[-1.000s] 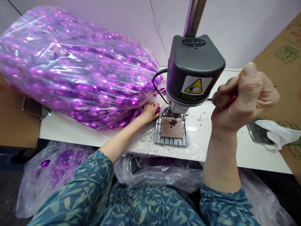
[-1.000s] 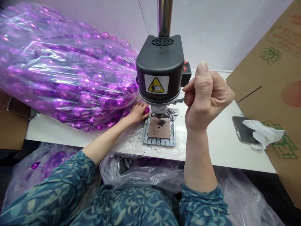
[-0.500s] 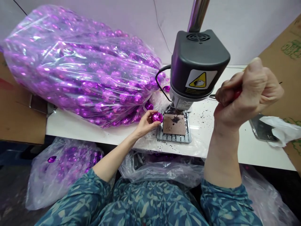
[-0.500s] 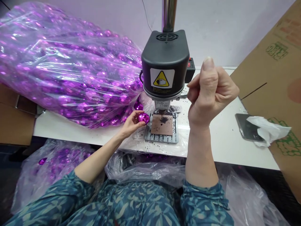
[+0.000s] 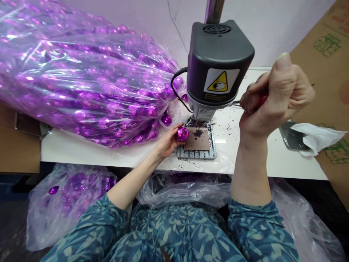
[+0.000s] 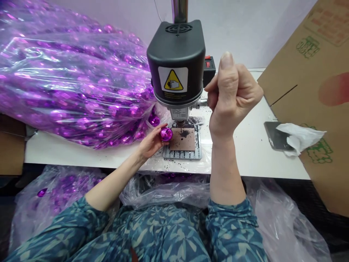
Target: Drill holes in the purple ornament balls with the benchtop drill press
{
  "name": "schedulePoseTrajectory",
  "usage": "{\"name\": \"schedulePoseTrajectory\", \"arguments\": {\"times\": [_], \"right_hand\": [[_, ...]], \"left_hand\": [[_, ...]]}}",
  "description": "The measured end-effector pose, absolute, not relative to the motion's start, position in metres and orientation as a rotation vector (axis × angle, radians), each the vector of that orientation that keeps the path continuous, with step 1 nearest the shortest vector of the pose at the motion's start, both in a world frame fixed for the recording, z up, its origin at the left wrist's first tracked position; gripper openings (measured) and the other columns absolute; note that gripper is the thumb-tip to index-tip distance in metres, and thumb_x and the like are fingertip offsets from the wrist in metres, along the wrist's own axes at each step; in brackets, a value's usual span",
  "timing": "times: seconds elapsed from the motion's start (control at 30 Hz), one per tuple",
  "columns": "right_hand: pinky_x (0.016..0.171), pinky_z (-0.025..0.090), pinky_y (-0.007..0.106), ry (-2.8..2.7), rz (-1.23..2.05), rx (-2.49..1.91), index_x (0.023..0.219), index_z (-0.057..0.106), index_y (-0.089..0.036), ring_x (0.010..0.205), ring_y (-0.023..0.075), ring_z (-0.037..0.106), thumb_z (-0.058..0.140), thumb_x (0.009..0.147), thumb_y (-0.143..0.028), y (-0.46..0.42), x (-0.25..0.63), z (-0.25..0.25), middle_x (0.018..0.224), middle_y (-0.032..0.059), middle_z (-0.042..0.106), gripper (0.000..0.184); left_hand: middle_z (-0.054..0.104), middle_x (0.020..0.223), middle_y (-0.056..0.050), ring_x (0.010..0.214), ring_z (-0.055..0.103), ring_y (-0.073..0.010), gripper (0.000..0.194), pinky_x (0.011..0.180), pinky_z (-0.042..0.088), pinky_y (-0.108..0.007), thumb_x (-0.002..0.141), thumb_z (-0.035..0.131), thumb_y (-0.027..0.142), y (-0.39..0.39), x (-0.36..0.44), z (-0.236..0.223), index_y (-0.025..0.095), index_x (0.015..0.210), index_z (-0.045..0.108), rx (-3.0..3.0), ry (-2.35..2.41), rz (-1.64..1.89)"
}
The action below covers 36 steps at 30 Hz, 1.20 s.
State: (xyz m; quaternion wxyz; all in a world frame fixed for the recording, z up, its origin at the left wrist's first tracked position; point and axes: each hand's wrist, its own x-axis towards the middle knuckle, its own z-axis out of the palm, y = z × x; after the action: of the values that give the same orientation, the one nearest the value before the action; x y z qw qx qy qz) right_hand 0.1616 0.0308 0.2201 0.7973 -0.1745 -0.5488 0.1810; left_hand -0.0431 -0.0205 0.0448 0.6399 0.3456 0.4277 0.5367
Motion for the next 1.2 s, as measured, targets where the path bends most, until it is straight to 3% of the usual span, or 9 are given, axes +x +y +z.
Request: {"name": "schedulePoseTrajectory", "arguments": {"times": [0.17, 0.3, 0.57, 0.77, 0.93, 1.2], "right_hand": [[0.043, 0.025, 0.017, -1.183, 0.374, -0.397, 0.056, 0.057, -0.015, 0.038, -0.0039, 0.036, 0.061, 0.095, -0.042, 0.031, 0.161, 0.219, 0.044, -0.0094, 0.041, 0.048], [0.043, 0.024, 0.017, -1.185, 0.341, -0.409, 0.057, 0.054, -0.014, 0.037, -0.0031, 0.036, 0.06, 0.096, -0.044, 0.03, 0.159, 0.218, 0.043, -0.0088, 0.041, 0.049], [0.042, 0.028, 0.023, -1.21, 0.328, -0.425, 0.058, 0.051, -0.016, 0.037, 0.0004, 0.035, 0.058, 0.094, -0.044, 0.026, 0.159, 0.218, 0.045, -0.0073, 0.042, 0.046], [0.042, 0.029, 0.025, -1.213, 0.305, -0.492, 0.058, 0.049, -0.018, 0.038, 0.0016, 0.036, 0.058, 0.092, -0.053, 0.021, 0.158, 0.219, 0.047, -0.0062, 0.043, 0.05], [0.042, 0.03, 0.025, -1.221, 0.287, -0.533, 0.057, 0.049, -0.018, 0.039, 0.0007, 0.036, 0.057, 0.09, -0.06, 0.019, 0.158, 0.22, 0.048, -0.0059, 0.044, 0.054], [0.045, 0.031, 0.026, -1.197, 0.313, -0.515, 0.055, 0.045, -0.018, 0.039, 0.0015, 0.034, 0.059, 0.092, -0.059, 0.018, 0.157, 0.219, 0.046, -0.0064, 0.04, 0.057]], "left_hand": [[0.078, 0.121, -0.008, 0.114, 0.074, -0.023, 0.063, 0.111, 0.055, -0.043, 0.068, 0.097, 0.04, -0.013, -0.035, 0.036, 0.02, 0.123, 0.072, 0.869, 1.006, 1.299], [0.076, 0.125, -0.011, 0.121, 0.072, -0.0283, 0.074, 0.117, 0.051, -0.052, 0.061, 0.103, 0.042, -0.005, -0.03, 0.024, 0.02, 0.122, 0.069, 1.073, 1.033, 1.319], [0.074, 0.128, -0.015, 0.119, 0.073, -0.0321, 0.075, 0.108, 0.058, -0.051, 0.066, 0.099, 0.047, 0.006, -0.026, 0.014, 0.018, 0.127, 0.065, 1.43, 1.078, 1.268], [0.07, 0.124, -0.01, 0.114, 0.071, -0.0267, 0.056, 0.102, 0.059, -0.044, 0.074, 0.091, 0.025, 0.006, -0.016, 0.02, 0.019, 0.124, 0.065, 1.736, 1.186, 1.234], [0.066, 0.122, -0.008, 0.113, 0.068, -0.0257, 0.053, 0.103, 0.057, -0.044, 0.074, 0.087, 0.017, 0.006, -0.006, 0.016, 0.021, 0.12, 0.06, 1.884, 1.233, 1.232], [0.065, 0.135, -0.015, 0.124, 0.067, -0.0302, 0.054, 0.111, 0.054, -0.05, 0.09, 0.079, 0.04, -0.002, 0.003, 0.006, 0.02, 0.134, 0.055, 1.751, 1.17, 1.21]]}}
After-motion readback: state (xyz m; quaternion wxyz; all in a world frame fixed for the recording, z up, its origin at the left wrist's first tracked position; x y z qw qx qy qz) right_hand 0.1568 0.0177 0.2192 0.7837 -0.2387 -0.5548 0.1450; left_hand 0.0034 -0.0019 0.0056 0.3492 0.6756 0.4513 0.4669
